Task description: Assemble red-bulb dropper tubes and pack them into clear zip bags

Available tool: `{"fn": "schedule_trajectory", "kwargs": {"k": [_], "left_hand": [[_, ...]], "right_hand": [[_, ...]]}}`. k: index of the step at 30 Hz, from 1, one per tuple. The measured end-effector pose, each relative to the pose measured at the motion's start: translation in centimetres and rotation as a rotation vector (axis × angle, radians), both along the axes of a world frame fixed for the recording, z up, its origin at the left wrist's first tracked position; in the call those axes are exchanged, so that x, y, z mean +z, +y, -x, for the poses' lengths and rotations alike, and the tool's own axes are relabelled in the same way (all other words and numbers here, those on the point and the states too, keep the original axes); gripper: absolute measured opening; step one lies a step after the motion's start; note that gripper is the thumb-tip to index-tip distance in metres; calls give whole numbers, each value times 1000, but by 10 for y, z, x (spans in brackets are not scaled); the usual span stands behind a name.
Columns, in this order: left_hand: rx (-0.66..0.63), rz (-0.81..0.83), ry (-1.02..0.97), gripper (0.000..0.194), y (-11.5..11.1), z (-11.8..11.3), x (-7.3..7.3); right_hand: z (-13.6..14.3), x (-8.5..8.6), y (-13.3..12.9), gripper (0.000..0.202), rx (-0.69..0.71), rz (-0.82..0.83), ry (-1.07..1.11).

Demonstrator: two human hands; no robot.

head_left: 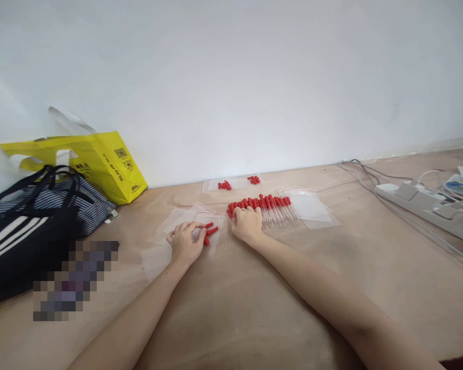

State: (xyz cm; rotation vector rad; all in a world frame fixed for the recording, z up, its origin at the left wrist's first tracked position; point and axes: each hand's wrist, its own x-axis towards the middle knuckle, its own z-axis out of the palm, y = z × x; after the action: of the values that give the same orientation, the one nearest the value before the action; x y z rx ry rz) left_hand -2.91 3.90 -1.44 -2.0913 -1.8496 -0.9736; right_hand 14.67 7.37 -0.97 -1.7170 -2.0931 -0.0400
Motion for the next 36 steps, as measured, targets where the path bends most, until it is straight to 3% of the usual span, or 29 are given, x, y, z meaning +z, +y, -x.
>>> {"fn": "schedule_trajectory", "kwargs": {"k": [8,13,18,22,26,31,36], "left_hand": [[-30,85,152,26,-15,0,16],[-47,213,194,22,-16,-6,15],[75,125,192,10,-18,-6,16],[124,-28,204,14,-22,-4,20],[-51,-130,244,23,-26,-13,15],[-272,-74,204,21,-36,-39,4],[-435,-19,124,15,-44,-59,4]], "right_hand": [[3,1,-3,23,74,-51,-9],[12,4,-4,22,40,34,-77],[24,8,-1,20,15,99,-128],[22,9,-5,22,6,82,-133],[-13,3,-23,22,111,-71,-41],[-85,-18,-50,19,456,-140,166],[-116,-24,-66,32,519,-198,168]]}}
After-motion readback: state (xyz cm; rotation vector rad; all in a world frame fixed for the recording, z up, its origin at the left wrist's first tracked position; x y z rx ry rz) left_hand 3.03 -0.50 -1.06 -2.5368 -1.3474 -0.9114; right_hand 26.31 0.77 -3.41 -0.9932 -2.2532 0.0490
